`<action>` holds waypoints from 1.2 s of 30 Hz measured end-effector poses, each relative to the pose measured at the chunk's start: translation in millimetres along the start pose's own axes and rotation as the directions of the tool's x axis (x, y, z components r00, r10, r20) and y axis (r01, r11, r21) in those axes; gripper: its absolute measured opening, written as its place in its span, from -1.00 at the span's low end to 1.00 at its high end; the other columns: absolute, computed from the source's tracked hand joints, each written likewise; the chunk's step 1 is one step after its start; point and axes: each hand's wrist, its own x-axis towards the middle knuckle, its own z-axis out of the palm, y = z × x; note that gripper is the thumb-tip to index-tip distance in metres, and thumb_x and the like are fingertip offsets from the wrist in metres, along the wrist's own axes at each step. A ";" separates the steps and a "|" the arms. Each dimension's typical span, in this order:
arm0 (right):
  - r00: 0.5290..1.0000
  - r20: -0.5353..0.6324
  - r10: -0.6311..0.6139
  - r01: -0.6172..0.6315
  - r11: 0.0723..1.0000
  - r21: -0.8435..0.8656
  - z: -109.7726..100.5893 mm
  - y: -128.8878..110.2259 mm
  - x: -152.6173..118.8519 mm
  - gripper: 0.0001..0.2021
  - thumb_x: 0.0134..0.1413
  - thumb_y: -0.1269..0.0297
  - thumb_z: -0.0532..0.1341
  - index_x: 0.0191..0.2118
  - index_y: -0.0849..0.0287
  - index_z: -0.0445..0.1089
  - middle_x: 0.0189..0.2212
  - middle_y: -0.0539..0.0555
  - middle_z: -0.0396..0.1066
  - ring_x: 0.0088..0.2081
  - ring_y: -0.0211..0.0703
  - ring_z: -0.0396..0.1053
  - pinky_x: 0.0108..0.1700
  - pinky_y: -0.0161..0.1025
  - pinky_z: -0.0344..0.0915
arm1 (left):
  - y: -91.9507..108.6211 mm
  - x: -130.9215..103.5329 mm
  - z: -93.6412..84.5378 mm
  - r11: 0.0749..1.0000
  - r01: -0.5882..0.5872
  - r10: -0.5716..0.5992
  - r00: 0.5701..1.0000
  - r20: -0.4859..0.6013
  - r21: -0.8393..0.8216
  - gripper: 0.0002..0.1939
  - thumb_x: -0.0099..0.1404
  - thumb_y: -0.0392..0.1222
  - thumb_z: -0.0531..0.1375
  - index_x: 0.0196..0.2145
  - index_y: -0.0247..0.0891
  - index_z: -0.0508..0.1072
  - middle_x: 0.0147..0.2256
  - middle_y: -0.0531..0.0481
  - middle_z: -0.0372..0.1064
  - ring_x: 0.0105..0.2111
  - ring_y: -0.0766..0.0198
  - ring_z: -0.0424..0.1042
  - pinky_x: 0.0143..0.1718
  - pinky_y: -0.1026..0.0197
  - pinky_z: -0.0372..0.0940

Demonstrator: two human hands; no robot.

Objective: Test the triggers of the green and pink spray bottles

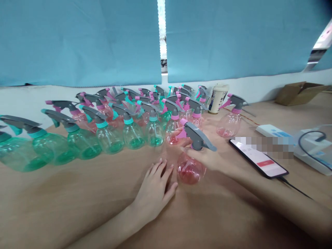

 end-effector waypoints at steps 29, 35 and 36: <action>0.999 0.042 0.025 -0.030 0.992 0.123 1.3 -2.7 0.4 -0.70 -0.02 0.29 0.11 -0.10 0.05 0.30 -0.36 0.01 0.41 -0.36 -0.21 0.35 -0.30 -0.23 0.32 | 0.5 0.4 0.0 1.000 0.003 -0.003 1.000 0.020 0.012 -0.53 0.30 -0.05 0.02 0.10 -0.34 0.20 0.13 -0.22 0.08 0.13 0.00 0.03 0.08 -0.08 0.02; 0.999 0.021 0.037 -0.039 0.996 0.077 2.1 -0.6 -0.5 -0.84 -0.01 0.22 0.10 -0.29 0.09 0.36 -0.36 0.01 0.40 -0.38 -0.21 0.34 -0.30 -0.20 0.33 | 1.1 0.7 -1.1 1.000 0.003 -0.003 1.000 0.018 0.006 -0.53 0.30 -0.05 0.01 0.10 -0.34 0.20 0.13 -0.22 0.08 0.14 0.00 0.02 0.08 -0.08 0.02; 0.999 0.012 0.044 -0.044 0.997 0.060 2.0 0.0 -0.5 -0.84 -0.01 0.21 0.11 -0.32 0.10 0.36 -0.38 0.01 0.40 -0.37 -0.19 0.35 -0.30 -0.18 0.33 | 1.3 0.6 -1.7 1.000 0.003 -0.003 1.000 0.017 0.005 -0.53 0.30 -0.05 0.01 0.10 -0.34 0.20 0.13 -0.22 0.09 0.13 0.00 0.03 0.08 -0.08 0.03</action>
